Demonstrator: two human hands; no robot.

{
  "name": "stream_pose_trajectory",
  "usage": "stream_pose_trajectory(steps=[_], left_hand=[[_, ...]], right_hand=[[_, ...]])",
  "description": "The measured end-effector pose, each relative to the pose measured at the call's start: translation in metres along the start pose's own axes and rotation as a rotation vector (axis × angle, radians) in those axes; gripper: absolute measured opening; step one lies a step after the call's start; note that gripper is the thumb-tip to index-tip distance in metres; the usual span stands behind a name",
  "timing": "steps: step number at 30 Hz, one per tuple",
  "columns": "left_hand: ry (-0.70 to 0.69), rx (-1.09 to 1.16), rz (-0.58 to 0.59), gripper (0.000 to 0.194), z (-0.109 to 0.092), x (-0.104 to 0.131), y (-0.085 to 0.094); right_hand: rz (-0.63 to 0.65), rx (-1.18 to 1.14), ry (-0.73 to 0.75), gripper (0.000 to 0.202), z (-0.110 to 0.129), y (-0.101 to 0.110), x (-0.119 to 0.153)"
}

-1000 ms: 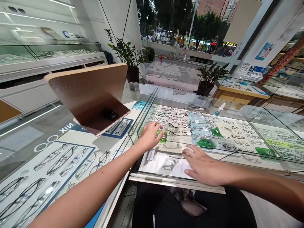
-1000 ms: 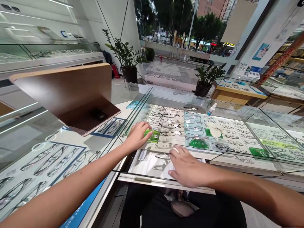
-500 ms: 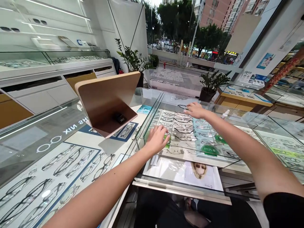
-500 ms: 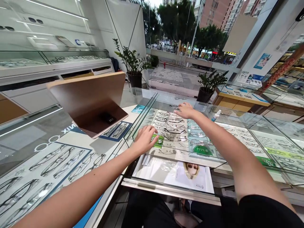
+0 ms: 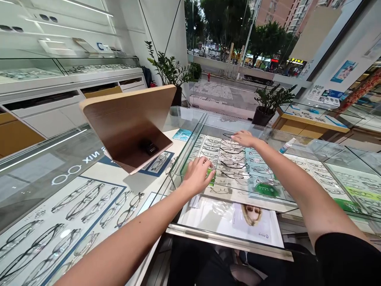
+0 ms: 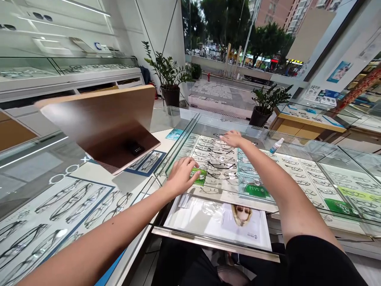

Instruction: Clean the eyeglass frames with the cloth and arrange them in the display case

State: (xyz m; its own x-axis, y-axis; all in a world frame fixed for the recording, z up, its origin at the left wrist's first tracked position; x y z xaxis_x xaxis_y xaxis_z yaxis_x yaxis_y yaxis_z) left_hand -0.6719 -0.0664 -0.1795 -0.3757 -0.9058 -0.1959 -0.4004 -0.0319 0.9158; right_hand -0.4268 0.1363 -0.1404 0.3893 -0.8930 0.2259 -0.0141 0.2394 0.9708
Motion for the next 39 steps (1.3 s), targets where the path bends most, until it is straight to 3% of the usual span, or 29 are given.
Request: stream_pose_trajectory(steps=[4,8,10,13,18,21,25,39], left_hand=[[-0.01,-0.006,0.009,0.025,0.001,-0.002,-0.001],[-0.005,-0.025,0.008,0.028,0.002,-0.005,-0.002],[-0.001,-0.025,0.004,0.029,0.001,-0.007,-0.002],[0.008,-0.05,0.004,0.03,0.0,-0.007,-0.003],[0.039,-0.085,-0.006,0.032,-0.001,-0.007,-0.004],[0.039,-0.086,-0.01,0.033,-0.002,-0.007,-0.004],[0.036,-0.086,0.002,0.032,-0.002,-0.007,-0.004],[0.0,-0.117,-0.01,0.033,-0.001,-0.007,-0.004]], right_hand=[[-0.182,-0.045,0.079,0.077,-0.01,0.023,0.038],[-0.426,-0.148,0.168,0.068,-0.031,0.037,0.124],[-0.448,-0.183,0.152,0.06,-0.04,0.026,0.172],[-0.441,-0.124,0.141,0.044,-0.041,-0.009,0.234],[-0.459,0.115,0.084,0.041,-0.013,-0.071,0.294],[-0.405,0.189,0.042,0.054,0.008,-0.095,0.308],[-0.339,0.224,-0.006,0.065,0.021,-0.11,0.312],[-0.315,0.271,-0.072,0.067,0.015,-0.115,0.287]])
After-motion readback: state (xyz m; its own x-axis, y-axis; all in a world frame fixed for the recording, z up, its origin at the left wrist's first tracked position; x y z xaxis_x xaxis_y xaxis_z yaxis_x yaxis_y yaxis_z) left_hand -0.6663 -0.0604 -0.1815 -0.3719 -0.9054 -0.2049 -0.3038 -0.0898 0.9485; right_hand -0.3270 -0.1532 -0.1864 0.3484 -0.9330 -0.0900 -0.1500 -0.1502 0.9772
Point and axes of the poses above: each hand's wrist, its own x-axis away from the middle knuckle, its own y-axis out of the back of the hand, z = x × y, the point moved 6 cm from there along -x, towards the middle knuckle, and after that the axes turned 6 degrees about z, right-handed, at the moved point
